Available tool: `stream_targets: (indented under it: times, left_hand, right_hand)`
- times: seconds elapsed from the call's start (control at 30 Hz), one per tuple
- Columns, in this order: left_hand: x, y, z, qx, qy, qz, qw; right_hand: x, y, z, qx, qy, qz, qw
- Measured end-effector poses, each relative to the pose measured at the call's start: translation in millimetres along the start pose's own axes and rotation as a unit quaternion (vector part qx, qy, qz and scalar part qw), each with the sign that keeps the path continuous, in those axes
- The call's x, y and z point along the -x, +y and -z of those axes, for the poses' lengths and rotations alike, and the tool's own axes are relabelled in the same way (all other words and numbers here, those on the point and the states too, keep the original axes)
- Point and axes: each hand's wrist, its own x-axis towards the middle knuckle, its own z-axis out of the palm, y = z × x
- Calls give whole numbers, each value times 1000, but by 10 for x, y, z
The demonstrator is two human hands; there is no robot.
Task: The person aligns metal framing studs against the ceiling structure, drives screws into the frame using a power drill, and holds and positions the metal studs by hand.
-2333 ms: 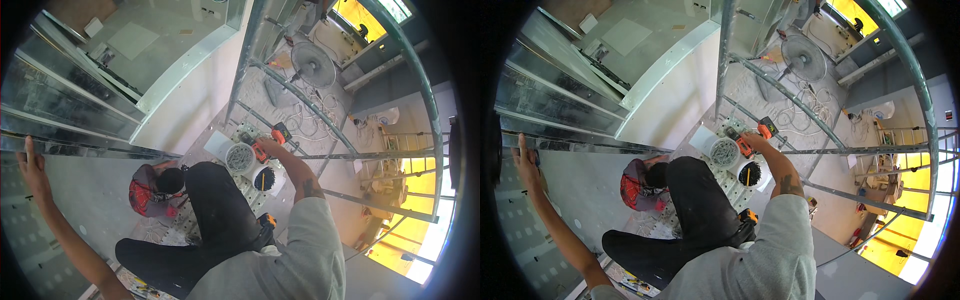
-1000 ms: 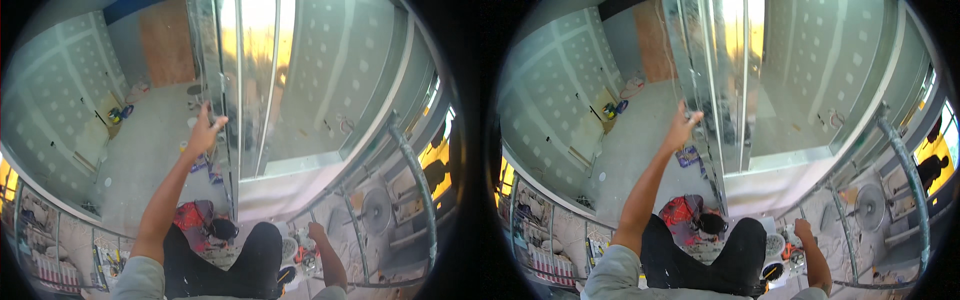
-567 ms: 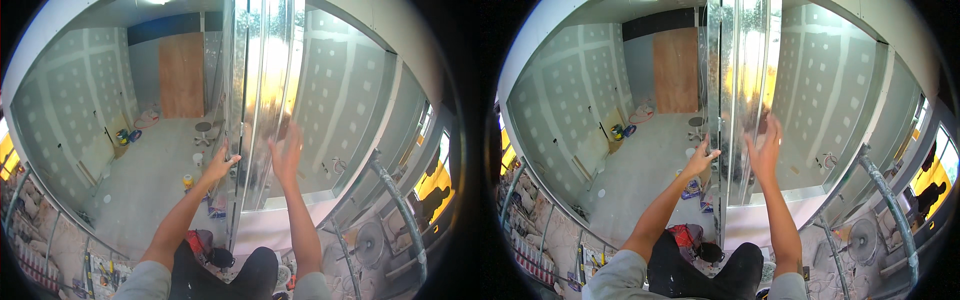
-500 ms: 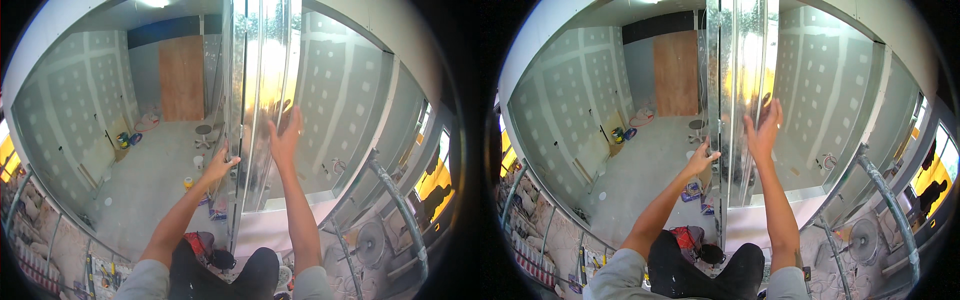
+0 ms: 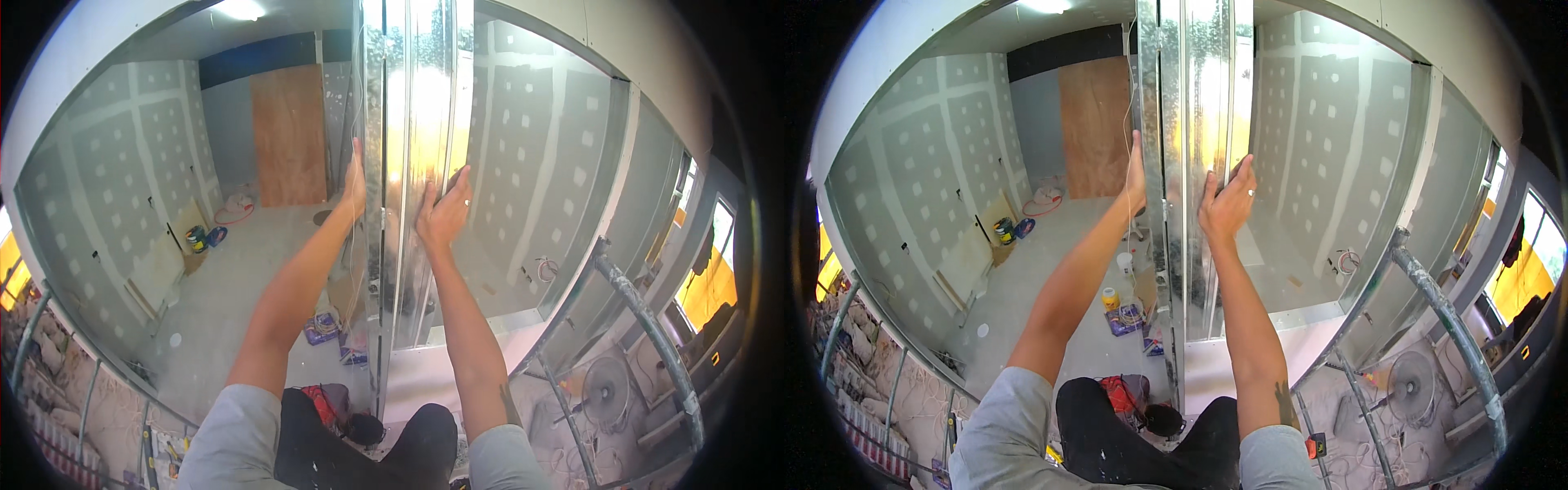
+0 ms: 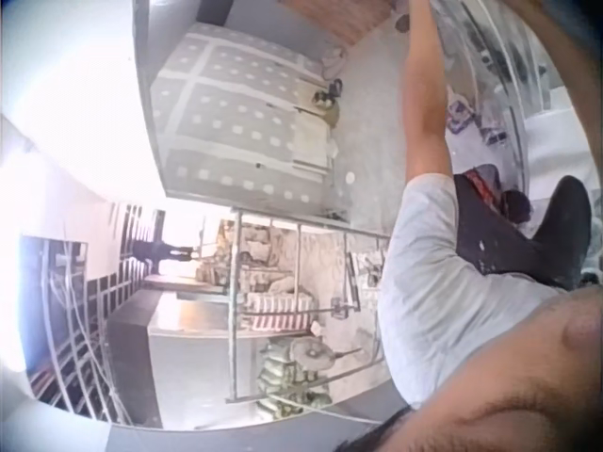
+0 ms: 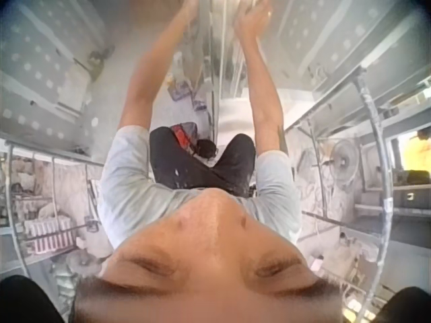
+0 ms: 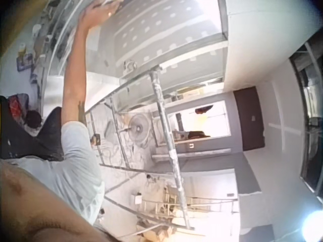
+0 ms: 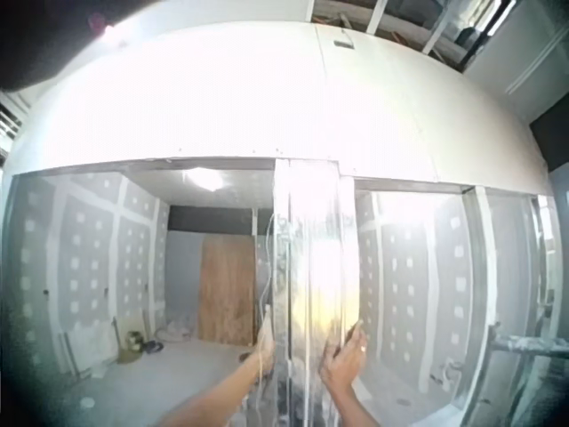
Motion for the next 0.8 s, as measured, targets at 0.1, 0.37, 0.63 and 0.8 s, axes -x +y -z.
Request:
stream_targets:
  times: [0.1, 0.37, 0.63, 0.8]
  left_hand:
    - [33, -10, 14, 44, -31, 3, 999]
    - [93, -155, 139, -99, 51, -54, 992]
    - [314, -19, -67, -270, 113, -69, 954]
    - [312, -51, -56, -251, 91, -89, 960]
  right_hand:
    - [32, 4, -24, 20, 2, -11, 1000]
    - [18, 22, -33, 2, -10, 10, 1000]
    - [-18, 41, 92, -105, -55, -45, 992]
    - [-26, 61, 121, -157, -52, -64, 984]
